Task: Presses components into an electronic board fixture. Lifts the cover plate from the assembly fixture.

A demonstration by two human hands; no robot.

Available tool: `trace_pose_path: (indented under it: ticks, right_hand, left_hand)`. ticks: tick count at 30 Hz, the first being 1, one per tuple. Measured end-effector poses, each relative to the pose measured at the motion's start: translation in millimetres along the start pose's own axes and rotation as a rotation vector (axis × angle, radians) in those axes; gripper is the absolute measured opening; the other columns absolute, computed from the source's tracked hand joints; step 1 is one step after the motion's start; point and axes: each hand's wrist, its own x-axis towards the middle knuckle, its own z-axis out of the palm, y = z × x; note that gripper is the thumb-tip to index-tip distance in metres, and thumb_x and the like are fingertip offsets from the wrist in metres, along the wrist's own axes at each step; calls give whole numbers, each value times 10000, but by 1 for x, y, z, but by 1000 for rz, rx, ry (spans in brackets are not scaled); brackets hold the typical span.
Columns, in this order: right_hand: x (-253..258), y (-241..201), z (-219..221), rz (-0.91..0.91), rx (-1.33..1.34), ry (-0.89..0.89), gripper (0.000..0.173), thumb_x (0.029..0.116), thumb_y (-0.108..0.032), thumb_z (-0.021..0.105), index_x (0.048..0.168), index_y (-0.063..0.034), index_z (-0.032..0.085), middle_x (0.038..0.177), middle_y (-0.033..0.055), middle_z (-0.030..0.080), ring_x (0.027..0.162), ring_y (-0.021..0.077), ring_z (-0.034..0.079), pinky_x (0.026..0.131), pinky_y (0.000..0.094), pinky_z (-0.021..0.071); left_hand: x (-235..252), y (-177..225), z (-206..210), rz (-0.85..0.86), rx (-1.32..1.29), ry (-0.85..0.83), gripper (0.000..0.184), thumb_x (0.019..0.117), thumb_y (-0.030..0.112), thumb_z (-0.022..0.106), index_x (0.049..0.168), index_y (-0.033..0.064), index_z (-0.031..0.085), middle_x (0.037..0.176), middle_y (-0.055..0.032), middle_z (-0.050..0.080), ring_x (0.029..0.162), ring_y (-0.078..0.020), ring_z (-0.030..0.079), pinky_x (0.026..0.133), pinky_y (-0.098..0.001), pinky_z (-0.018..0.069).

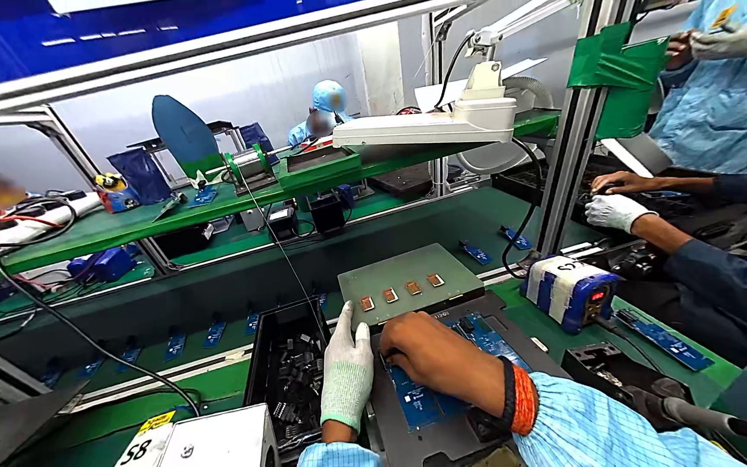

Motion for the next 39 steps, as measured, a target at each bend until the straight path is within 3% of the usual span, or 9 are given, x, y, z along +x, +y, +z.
trace_pose_path:
  ticks: [5,13,17,19,23,29,31,34,39]
  right_hand:
    - [1,-6,1,7,-33,3,144,980,-49,576,990,-21,716,1040,177,704,1034,372,671,882,551,527]
    - [-6,-8,7,34,10,-13,184,1005,-112,570,1053,-19,721,1165,178,679,1137,356,642,961,540,509]
    - [-15,-15,0,67,65,10,267,1018,-148,570,1197,-5,708,1386,175,616,1300,346,579,1071,528,464]
    - [-22,-16,-11,73,109,87,329,1029,-180,563,1288,-13,676,1438,162,593,1292,331,588,1081,519,457]
    - [-39,-6,-30,128,155,305,411,1035,-333,570,1363,-104,664,1282,90,698,1156,237,677,1048,459,518]
    - [-59,24,-29,212,89,613,300,999,-409,601,1204,-243,741,1191,-87,727,1096,94,687,964,397,578]
    - [-61,27,-22,211,117,560,261,1004,-369,592,1143,-225,760,1127,-64,740,1048,103,698,946,393,578]
    - [-60,18,-9,133,205,363,259,1020,-262,567,1155,-134,746,1086,56,740,987,205,710,919,442,568]
    - [-44,-6,3,133,210,152,286,1029,-212,529,1247,-98,673,1078,109,734,989,272,715,907,492,558]
  left_hand:
    - [-6,4,6,-30,-167,125,431,1058,156,447,1457,31,552,1459,-158,583,1384,-248,530,1172,-440,400]
    - [10,5,10,-225,-321,168,440,1065,281,555,1405,4,585,1344,-172,659,1297,-256,602,1117,-462,452]
    - [12,2,10,-233,-372,123,373,1078,235,526,1350,0,627,1325,-186,656,1264,-253,613,1091,-456,471]
    - [12,1,10,-213,-395,127,369,1075,220,525,1360,9,628,1333,-178,657,1266,-244,616,1094,-449,475]
    - [11,0,8,-157,-380,157,396,1056,193,557,1417,36,602,1395,-144,639,1320,-200,591,1137,-412,450]
    - [0,6,5,-18,-373,215,402,1019,98,588,1406,-12,589,1397,-173,628,1313,-200,596,1128,-381,467]
    - [-4,10,4,-12,-308,247,352,1038,150,568,1345,-10,634,1311,-168,677,1250,-210,636,1089,-403,498]
    - [-9,19,1,-9,-256,305,388,1087,265,483,1286,-2,683,1235,-149,717,1193,-198,667,1069,-416,503]
    - [-10,20,2,-30,-280,346,353,1088,240,496,1222,1,717,1146,-131,748,1124,-175,694,1032,-399,524]
